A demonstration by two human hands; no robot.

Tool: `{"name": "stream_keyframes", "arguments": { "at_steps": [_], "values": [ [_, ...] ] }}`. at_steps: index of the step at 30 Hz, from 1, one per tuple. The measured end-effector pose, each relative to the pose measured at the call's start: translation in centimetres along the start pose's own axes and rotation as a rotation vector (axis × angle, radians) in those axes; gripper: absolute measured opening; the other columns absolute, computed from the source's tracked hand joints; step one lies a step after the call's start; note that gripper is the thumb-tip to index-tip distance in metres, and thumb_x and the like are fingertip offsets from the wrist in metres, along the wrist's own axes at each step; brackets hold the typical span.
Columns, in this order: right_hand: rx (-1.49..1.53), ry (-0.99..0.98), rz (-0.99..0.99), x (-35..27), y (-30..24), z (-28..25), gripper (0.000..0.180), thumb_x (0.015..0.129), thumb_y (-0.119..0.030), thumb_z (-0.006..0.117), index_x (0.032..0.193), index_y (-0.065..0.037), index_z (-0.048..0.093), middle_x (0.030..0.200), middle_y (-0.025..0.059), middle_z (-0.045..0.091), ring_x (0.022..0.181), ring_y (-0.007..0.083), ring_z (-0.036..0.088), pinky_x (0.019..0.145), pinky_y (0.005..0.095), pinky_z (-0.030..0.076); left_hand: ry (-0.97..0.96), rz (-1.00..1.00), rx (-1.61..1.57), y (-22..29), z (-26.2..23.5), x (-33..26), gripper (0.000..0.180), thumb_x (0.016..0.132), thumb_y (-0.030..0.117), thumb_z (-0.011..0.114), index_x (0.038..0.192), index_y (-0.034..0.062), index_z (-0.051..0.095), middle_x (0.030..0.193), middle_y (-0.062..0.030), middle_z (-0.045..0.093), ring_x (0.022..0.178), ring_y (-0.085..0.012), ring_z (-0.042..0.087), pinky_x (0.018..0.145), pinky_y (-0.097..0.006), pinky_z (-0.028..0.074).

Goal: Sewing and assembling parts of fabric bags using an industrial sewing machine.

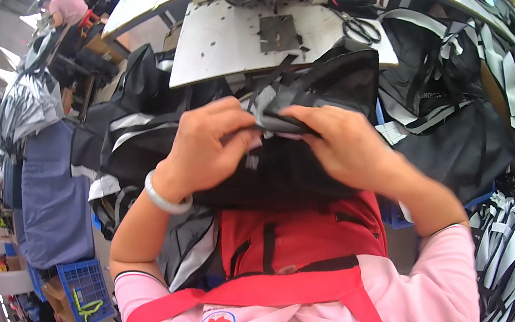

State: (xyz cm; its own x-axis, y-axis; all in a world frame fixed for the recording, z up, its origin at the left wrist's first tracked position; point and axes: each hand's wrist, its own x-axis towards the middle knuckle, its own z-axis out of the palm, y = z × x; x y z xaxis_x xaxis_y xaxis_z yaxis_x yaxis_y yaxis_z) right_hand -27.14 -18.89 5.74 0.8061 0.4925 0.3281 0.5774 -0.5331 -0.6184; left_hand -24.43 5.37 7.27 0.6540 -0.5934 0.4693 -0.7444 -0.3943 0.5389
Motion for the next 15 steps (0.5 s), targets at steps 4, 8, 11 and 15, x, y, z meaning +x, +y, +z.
{"name": "stream_keyframes", "arguments": {
  "at_steps": [4,8,11,15],
  "values": [
    [0.083,-0.349,-0.080,1.8,-2.4,-9.6,0.043,0.078,0.000,0.062,0.121,-0.001,0.059,0.101,0.0201,0.067,0.097,0.0355,0.065,0.087,0.0391,0.050,-0.183,0.027,-0.288,3.9,-2.6,3.6,0.010,0.080,0.004,0.071,0.088,-0.0006,0.068,0.071,-0.0077,0.055,0.062,-0.0199,0.055,0.057,-0.030,0.042],
    [0.290,-0.265,0.108,5.0,0.3,-9.7,0.050,0.083,-0.011,0.064,0.130,-0.001,0.051,0.115,0.0128,0.064,0.109,0.0201,0.059,0.096,0.0332,0.045,-0.163,-0.144,-0.416,-0.4,-2.2,7.3,0.012,0.082,0.008,0.073,0.088,-0.0018,0.068,0.071,-0.0035,0.056,0.065,-0.0087,0.051,0.058,-0.026,0.039],
    [0.241,-0.366,0.249,6.2,5.8,-6.5,0.053,0.087,-0.022,0.068,0.132,-0.001,0.050,0.116,0.0152,0.063,0.109,0.0216,0.058,0.097,0.0326,0.044,-0.257,-0.249,-0.368,-4.2,0.9,8.1,0.013,0.084,0.010,0.071,0.087,-0.0030,0.067,0.070,-0.0020,0.057,0.068,-0.0076,0.050,0.061,-0.027,0.041],
    [0.569,-0.422,0.416,7.6,11.6,-3.8,0.031,0.092,-0.015,0.062,0.119,0.001,0.061,0.098,-0.0006,0.064,0.092,0.0070,0.054,0.085,0.0251,0.045,-0.263,-0.354,-0.276,-8.0,2.0,8.6,0.017,0.084,0.014,0.070,0.091,-0.0021,0.069,0.075,-0.0087,0.062,0.070,-0.0149,0.057,0.065,-0.030,0.046]
  ]
}}
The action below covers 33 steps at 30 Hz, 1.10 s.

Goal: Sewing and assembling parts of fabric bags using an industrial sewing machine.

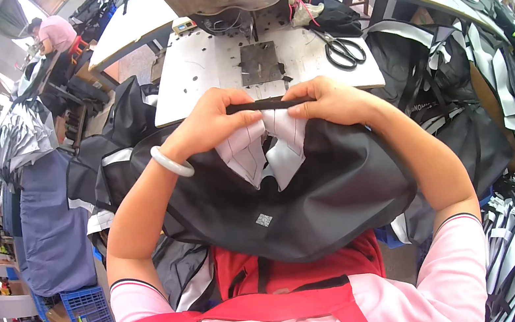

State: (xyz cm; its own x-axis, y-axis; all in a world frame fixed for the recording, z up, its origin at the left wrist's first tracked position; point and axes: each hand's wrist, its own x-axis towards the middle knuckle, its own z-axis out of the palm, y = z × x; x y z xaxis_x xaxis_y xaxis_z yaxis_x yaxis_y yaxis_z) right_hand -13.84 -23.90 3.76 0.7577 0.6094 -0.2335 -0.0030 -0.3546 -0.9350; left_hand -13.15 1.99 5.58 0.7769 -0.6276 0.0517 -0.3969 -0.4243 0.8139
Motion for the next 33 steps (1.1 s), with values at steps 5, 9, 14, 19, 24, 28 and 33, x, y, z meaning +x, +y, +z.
{"name": "stream_keyframes", "arguments": {
  "at_steps": [5,9,14,19,24,28,33],
  "values": [
    [-0.100,0.009,-0.052,3.2,0.4,-3.9,0.028,0.092,-0.016,0.064,0.115,0.001,0.064,0.091,-0.0039,0.064,0.086,0.0036,0.053,0.078,0.0210,0.044,0.212,0.055,0.195,-2.0,-0.8,2.4,0.021,0.083,0.018,0.068,0.096,0.0012,0.071,0.090,-0.0142,0.068,0.082,-0.0297,0.065,0.073,-0.036,0.050],
    [-0.091,0.023,-0.050,5.8,0.1,-6.2,0.032,0.092,-0.019,0.065,0.116,0.002,0.064,0.094,-0.0030,0.064,0.087,0.0045,0.054,0.079,0.0218,0.044,0.275,0.042,0.201,-3.8,-1.9,5.3,0.023,0.082,0.019,0.068,0.096,0.0006,0.071,0.092,-0.0155,0.069,0.085,-0.0312,0.066,0.077,-0.037,0.050],
    [-0.128,0.038,-0.023,8.5,1.2,-8.5,0.035,0.092,-0.021,0.065,0.115,0.005,0.063,0.092,-0.0036,0.062,0.084,0.0033,0.052,0.076,0.0206,0.044,0.272,-0.084,0.135,-6.0,-2.7,8.8,0.026,0.080,0.020,0.070,0.096,-0.0012,0.072,0.091,-0.0178,0.071,0.086,-0.0290,0.067,0.079,-0.035,0.050],
    [-0.120,0.043,0.004,10.3,2.4,-9.6,0.035,0.092,-0.021,0.065,0.116,0.005,0.063,0.093,-0.0033,0.063,0.084,0.0027,0.053,0.076,0.0201,0.044,0.277,-0.193,0.137,-7.1,-2.9,10.2,0.029,0.080,0.022,0.073,0.097,-0.0014,0.072,0.087,-0.0168,0.071,0.081,-0.0246,0.067,0.076,-0.034,0.051],
    [-0.216,0.026,0.019,11.1,1.9,-10.1,0.038,0.092,-0.023,0.065,0.117,0.006,0.063,0.094,-0.0017,0.065,0.085,0.0038,0.053,0.079,0.0214,0.044,0.242,-0.187,0.063,-8.1,-3.5,10.7,0.029,0.080,0.021,0.073,0.097,-0.0034,0.072,0.083,-0.0125,0.072,0.077,-0.0161,0.064,0.073,-0.031,0.050],
    [-0.176,0.037,0.051,11.3,1.2,-9.9,0.039,0.092,-0.024,0.067,0.116,0.007,0.063,0.094,-0.0010,0.065,0.086,0.0049,0.054,0.080,0.0225,0.045,0.247,-0.225,0.013,-8.2,-3.7,10.7,0.029,0.080,0.020,0.074,0.095,-0.0040,0.072,0.081,-0.0106,0.071,0.076,-0.0139,0.062,0.072,-0.030,0.050],
    [-0.155,-0.001,0.034,11.7,1.2,-10.5,0.039,0.092,-0.023,0.066,0.117,0.006,0.063,0.095,-0.0007,0.065,0.087,0.0053,0.055,0.081,0.0221,0.045,0.265,-0.261,0.015,-7.9,-4.1,11.0,0.028,0.079,0.019,0.075,0.096,-0.0037,0.073,0.080,-0.0099,0.070,0.075,-0.0135,0.061,0.072,-0.030,0.049]
  ]
}}
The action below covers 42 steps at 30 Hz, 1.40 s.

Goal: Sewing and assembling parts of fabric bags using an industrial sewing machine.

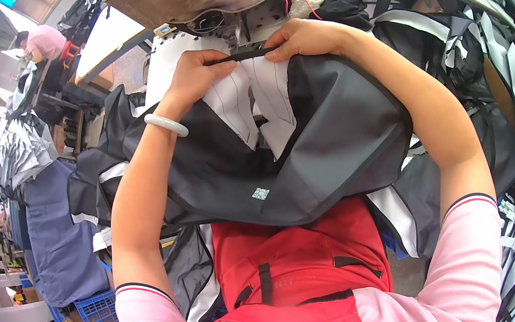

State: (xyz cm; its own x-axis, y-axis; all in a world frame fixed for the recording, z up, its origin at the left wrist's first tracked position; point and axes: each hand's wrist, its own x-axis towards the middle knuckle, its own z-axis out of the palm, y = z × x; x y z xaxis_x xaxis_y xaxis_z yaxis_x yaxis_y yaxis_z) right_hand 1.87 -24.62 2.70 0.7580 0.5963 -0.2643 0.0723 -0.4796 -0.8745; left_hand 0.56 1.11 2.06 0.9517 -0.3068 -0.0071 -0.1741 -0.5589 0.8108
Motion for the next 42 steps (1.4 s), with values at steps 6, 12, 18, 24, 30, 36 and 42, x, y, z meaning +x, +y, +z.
{"name": "stream_keyframes", "arguments": {
  "at_steps": [6,12,18,24,30,36,42],
  "values": [
    [-0.013,-0.035,-0.026,1.5,0.5,-1.3,0.037,0.092,-0.021,0.065,0.117,0.006,0.063,0.099,0.0005,0.065,0.091,0.0057,0.056,0.084,0.0225,0.044,-0.023,0.014,0.020,-0.3,-0.3,1.2,0.028,0.081,0.016,0.074,0.099,-0.0048,0.072,0.084,-0.0041,0.069,0.077,-0.0103,0.058,0.074,-0.026,0.047],
    [-0.035,-0.044,-0.042,1.6,0.6,-1.6,0.037,0.091,-0.023,0.066,0.116,0.005,0.064,0.099,0.0001,0.065,0.091,0.0058,0.056,0.085,0.0222,0.044,-0.023,0.056,-0.066,-0.6,-0.2,1.5,0.028,0.081,0.016,0.075,0.100,-0.0044,0.072,0.087,-0.0055,0.070,0.080,-0.0109,0.059,0.076,-0.026,0.047],
    [-0.002,-0.071,-0.047,2.0,0.6,-2.3,0.037,0.091,-0.023,0.066,0.115,0.005,0.064,0.098,-0.0005,0.065,0.092,0.0053,0.055,0.085,0.0218,0.043,-0.026,0.033,-0.062,0.0,-0.5,1.6,0.026,0.081,0.014,0.075,0.100,-0.0037,0.073,0.089,-0.0056,0.070,0.082,-0.0119,0.060,0.078,-0.026,0.048],
    [-0.039,-0.046,-0.046,2.0,0.0,-2.0,0.036,0.091,-0.022,0.066,0.115,0.005,0.064,0.098,0.0000,0.065,0.092,0.0065,0.056,0.087,0.0229,0.043,-0.016,0.033,-0.091,-0.5,-0.7,1.9,0.026,0.081,0.014,0.075,0.100,-0.0043,0.072,0.091,-0.0071,0.070,0.083,-0.0128,0.061,0.079,-0.026,0.048],
    [-0.103,0.048,-0.070,1.2,0.4,-1.8,0.038,0.091,-0.024,0.066,0.117,0.004,0.063,0.099,0.0006,0.066,0.093,0.0069,0.056,0.088,0.0240,0.043,-0.029,0.026,-0.085,0.4,-0.8,0.9,0.029,0.080,0.016,0.076,0.100,-0.0048,0.072,0.091,-0.0073,0.071,0.083,-0.0132,0.061,0.079,-0.027,0.048],
    [-0.133,-0.019,-0.062,1.5,0.1,-2.1,0.039,0.092,-0.023,0.064,0.120,0.005,0.062,0.104,0.0015,0.065,0.096,0.0072,0.055,0.090,0.0248,0.043,-0.044,0.034,-0.110,0.2,-0.9,1.2,0.030,0.080,0.018,0.076,0.100,-0.0043,0.072,0.091,-0.0078,0.070,0.082,-0.0139,0.062,0.079,-0.027,0.049],
    [-0.197,0.159,-0.015,-1.5,0.6,-3.5,0.044,0.090,-0.023,0.067,0.122,0.006,0.060,0.107,0.0024,0.065,0.098,0.0085,0.056,0.090,0.0245,0.043,0.151,0.033,-0.191,-3.1,-3.9,0.5,0.028,0.079,0.013,0.075,0.099,-0.0055,0.072,0.089,-0.0106,0.072,0.078,-0.0161,0.065,0.076,-0.029,0.051]
  ]
}}
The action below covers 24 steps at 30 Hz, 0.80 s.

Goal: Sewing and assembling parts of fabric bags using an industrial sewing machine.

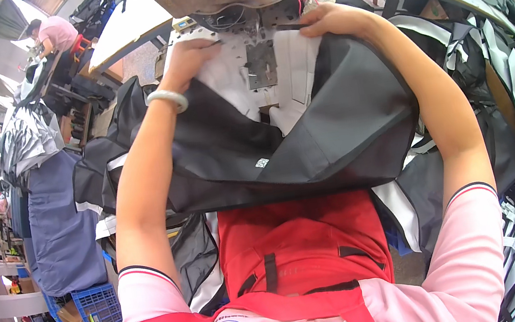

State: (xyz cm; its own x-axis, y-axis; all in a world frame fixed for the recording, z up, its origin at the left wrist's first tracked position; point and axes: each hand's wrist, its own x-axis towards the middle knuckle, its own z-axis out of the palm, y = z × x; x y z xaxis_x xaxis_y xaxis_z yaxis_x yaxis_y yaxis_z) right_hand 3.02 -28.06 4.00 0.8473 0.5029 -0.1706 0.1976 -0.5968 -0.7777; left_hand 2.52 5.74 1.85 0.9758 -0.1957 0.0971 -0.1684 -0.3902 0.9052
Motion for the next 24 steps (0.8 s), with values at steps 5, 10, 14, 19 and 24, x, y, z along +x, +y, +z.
{"name": "stream_keyframes", "arguments": {
  "at_steps": [5,10,14,19,24],
  "values": [
    [0.324,0.055,0.006,-6.5,0.0,3.5,0.044,0.090,-0.020,0.067,0.123,0.006,0.056,0.106,0.0016,0.063,0.099,0.0085,0.056,0.091,0.0238,0.043,-0.085,-0.185,-0.186,-0.5,-1.7,-5.0,0.033,0.083,0.013,0.073,0.109,-0.0064,0.068,0.099,-0.0103,0.070,0.090,-0.0157,0.063,0.084,-0.027,0.047],
    [0.573,0.133,0.075,-14.3,-0.9,8.3,0.033,0.093,-0.015,0.061,0.121,0.002,0.057,0.110,0.0017,0.063,0.101,0.0073,0.057,0.092,0.0250,0.044,-0.193,-0.163,-0.385,0.4,-0.8,-11.8,0.019,0.086,0.009,0.071,0.101,-0.0028,0.070,0.092,-0.0037,0.069,0.087,-0.0095,0.060,0.081,-0.024,0.046],
    [0.472,0.265,0.062,-17.4,0.3,10.1,0.036,0.093,-0.014,0.061,0.124,0.003,0.056,0.112,0.0053,0.064,0.105,0.0116,0.057,0.095,0.0263,0.043,-0.153,0.035,-0.216,0.8,0.4,-15.9,0.017,0.085,0.008,0.069,0.098,-0.0022,0.070,0.089,-0.0037,0.069,0.081,-0.0105,0.062,0.074,-0.025,0.048],
    [0.282,0.700,0.108,-26.7,2.1,5.6,0.046,0.092,-0.010,0.061,0.134,0.005,0.050,0.128,0.0114,0.058,0.118,0.0183,0.053,0.104,0.0325,0.038,-0.071,0.619,0.223,6.7,7.1,-20.9,0.008,0.079,0.011,0.065,0.081,0.0036,0.068,0.080,-0.0091,0.061,0.076,-0.0280,0.062,0.068,-0.036,0.050],
    [-0.749,0.834,0.069,-28.7,-6.4,7.6,0.049,0.090,-0.012,0.063,0.136,-0.004,0.050,0.130,0.0098,0.057,0.124,0.0235,0.050,0.107,0.0353,0.036,-0.138,0.730,0.441,8.9,17.1,-22.1,0.008,0.070,0.011,0.065,0.072,0.0043,0.068,0.082,-0.0093,0.063,0.080,-0.0262,0.063,0.069,-0.037,0.052]
  ]
}}
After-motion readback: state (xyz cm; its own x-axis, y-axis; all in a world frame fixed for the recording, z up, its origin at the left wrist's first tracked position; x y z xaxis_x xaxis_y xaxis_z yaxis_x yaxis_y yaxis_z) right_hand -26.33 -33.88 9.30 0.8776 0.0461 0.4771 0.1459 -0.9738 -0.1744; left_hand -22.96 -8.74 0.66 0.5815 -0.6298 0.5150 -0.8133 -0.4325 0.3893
